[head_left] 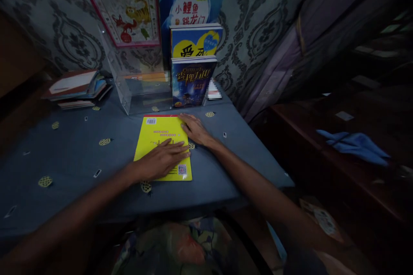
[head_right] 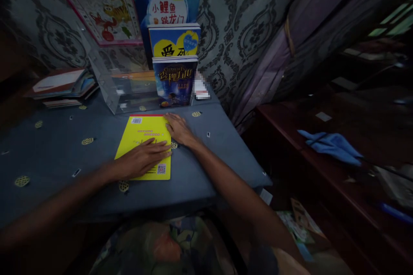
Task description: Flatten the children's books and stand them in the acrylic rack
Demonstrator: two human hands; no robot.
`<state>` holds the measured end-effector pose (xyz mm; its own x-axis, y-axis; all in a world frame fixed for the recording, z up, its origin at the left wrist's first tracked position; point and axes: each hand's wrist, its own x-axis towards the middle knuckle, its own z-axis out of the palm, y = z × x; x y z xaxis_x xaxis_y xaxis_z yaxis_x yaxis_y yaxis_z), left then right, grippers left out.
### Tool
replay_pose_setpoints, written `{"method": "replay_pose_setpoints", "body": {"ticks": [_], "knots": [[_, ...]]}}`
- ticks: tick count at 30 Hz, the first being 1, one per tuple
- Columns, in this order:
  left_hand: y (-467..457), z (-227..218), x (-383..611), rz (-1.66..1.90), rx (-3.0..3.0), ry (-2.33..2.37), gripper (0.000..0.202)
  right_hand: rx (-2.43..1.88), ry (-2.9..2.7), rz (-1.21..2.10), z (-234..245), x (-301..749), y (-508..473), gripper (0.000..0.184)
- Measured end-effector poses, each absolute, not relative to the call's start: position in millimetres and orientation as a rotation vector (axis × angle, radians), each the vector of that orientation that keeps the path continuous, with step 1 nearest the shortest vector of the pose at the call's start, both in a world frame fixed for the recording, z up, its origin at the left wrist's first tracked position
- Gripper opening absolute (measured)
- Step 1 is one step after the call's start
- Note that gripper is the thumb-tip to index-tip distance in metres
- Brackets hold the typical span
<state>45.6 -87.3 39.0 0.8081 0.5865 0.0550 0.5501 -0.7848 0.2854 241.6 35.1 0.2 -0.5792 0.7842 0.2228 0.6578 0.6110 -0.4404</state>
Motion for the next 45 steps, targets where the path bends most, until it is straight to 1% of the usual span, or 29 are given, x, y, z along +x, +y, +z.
{"method": "replay_pose_setpoints", "body": {"ticks": [8,13,17,22,27,30,34,39,45], "knots": [[-122,50,55,0.279,2.712,0.96,0.036,-1.121,-2.416,0.406,4,241,30,0.048],[-131,63,49,0.314,2.719,1.027,0.025,-1.091,-2.438,0.284,16,252,14,0.039],[-133,62,30,0.318,2.723,1.232,0.029,-1.087,-2.387,0.249,22,263,-10,0.032],[-107,60,10,0.277,2.701,1.411,0.033,-1.031,-2.326,0.438,29,265,-36,0.029],[-54,59,13,0.325,2.673,1.573,0.022,-0.935,-2.258,0.678,33,261,-45,0.03],[-20,51,23,0.332,2.731,1.549,0.029,-0.945,-2.225,0.729,34,262,-45,0.031],[9,39,35,0.314,2.761,1.585,0.032,-0.971,-2.218,0.743,34,263,-43,0.032],[9,37,41,0.297,2.758,1.595,0.036,-0.96,-2.223,0.748,35,264,-40,0.032],[-23,50,49,0.241,2.752,1.455,0.04,-0.989,-2.176,0.804,34,264,-37,0.035]]}}
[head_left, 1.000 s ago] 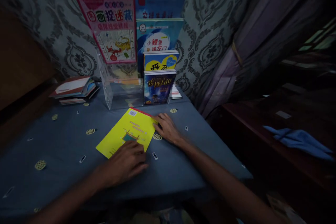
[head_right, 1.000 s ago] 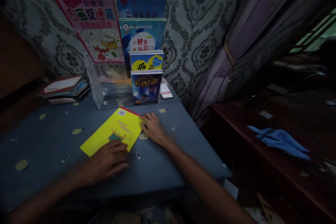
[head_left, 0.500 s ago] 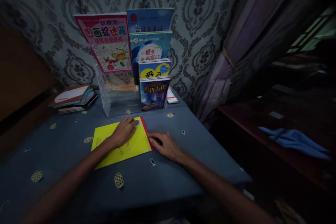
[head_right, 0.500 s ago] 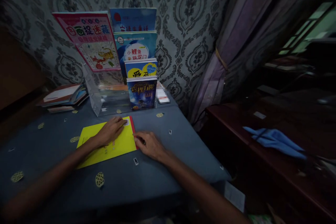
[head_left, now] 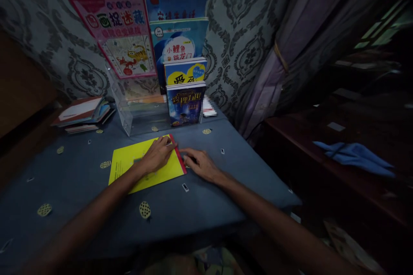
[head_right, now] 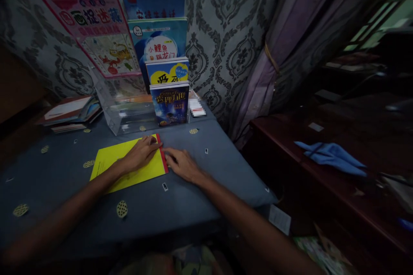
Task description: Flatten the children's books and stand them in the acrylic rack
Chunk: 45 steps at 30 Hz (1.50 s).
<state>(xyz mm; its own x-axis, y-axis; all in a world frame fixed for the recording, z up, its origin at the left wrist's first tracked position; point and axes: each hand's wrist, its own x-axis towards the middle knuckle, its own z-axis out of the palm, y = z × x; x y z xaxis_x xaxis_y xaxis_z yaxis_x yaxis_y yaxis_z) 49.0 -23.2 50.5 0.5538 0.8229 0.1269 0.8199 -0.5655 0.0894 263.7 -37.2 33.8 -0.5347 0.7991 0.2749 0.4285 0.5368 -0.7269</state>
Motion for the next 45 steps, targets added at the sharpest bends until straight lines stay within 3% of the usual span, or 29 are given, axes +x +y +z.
{"method": "replay_pose_setpoints", "body": {"ticks": [8,16,23,32,45], "knots": [[-76,56,58,0.226,2.786,1.182,0.039,-0.986,-2.089,0.874,28,264,-36,0.036],[-108,54,33,0.075,2.82,1.026,0.076,-0.945,-2.104,0.726,17,264,-24,0.039],[-114,46,24,0.14,2.907,1.079,0.056,-0.971,-2.264,0.61,6,256,8,0.047],[-89,28,45,0.201,3.047,1.283,0.05,-0.973,-2.22,0.644,4,241,35,0.044],[-86,23,45,0.405,3.058,1.242,0.04,-0.902,-2.16,0.774,15,271,-44,0.04]]}}
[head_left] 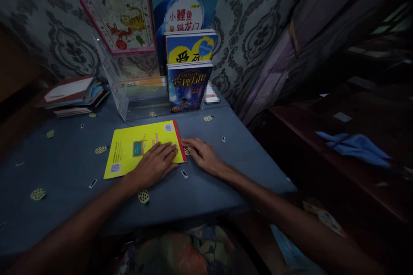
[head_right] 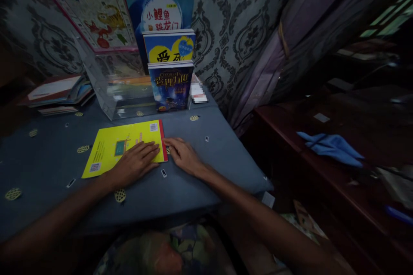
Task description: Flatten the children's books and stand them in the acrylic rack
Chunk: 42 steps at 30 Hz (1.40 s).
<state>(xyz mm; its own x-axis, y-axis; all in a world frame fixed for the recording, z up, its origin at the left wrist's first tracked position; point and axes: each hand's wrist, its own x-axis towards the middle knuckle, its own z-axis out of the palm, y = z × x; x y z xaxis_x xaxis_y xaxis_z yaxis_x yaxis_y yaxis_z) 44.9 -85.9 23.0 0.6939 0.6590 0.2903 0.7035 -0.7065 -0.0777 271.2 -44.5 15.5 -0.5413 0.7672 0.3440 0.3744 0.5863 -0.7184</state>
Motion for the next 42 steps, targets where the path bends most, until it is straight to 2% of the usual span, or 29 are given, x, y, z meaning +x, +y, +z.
{"method": "replay_pose_setpoints", "body": {"ticks": [10,31,36,42], "knots": [[-87,34,49,-0.461,-2.734,-1.014,0.031,-0.903,-2.075,0.89,26,284,-82,0.037],[-85,46,51,-0.411,-2.789,-1.109,0.032,-0.899,-1.978,0.962,27,284,-82,0.036],[-88,46,52,-0.429,-2.804,-1.138,0.029,-0.871,-2.094,0.795,27,281,-85,0.037],[-89,51,43,-0.412,-2.887,-1.15,0.027,-0.6,-2.396,0.457,20,272,-82,0.04]]}}
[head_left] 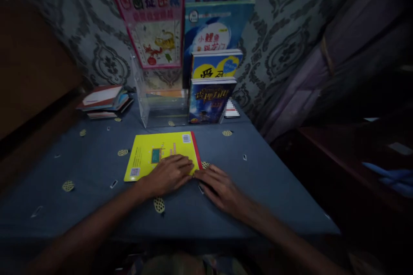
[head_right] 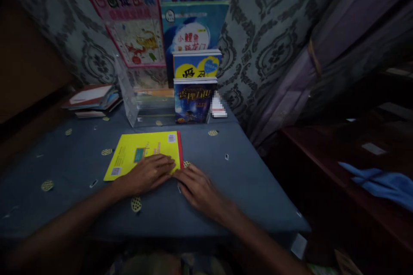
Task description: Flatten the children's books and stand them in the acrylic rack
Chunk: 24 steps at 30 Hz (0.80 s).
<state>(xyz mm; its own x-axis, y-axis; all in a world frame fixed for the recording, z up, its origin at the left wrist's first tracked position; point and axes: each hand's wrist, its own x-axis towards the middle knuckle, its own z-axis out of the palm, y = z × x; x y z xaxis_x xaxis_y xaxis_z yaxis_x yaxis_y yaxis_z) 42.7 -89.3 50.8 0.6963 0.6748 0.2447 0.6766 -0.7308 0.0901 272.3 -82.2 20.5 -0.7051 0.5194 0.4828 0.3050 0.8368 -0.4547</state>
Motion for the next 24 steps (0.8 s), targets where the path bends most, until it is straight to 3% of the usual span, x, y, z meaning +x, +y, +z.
{"method": "replay_pose_setpoints", "body": {"ticks": [10,18,24], "knots": [[-64,64,-82,-0.057,-2.503,-1.803,0.045,-0.636,-2.533,0.209,19,269,-58,0.036],[-107,94,-53,0.198,-2.447,-1.899,0.032,-0.773,-2.538,0.142,16,257,10,0.037],[-139,88,-33,0.19,-2.56,-1.823,0.035,-0.796,-2.472,0.292,7,226,47,0.037]]}}
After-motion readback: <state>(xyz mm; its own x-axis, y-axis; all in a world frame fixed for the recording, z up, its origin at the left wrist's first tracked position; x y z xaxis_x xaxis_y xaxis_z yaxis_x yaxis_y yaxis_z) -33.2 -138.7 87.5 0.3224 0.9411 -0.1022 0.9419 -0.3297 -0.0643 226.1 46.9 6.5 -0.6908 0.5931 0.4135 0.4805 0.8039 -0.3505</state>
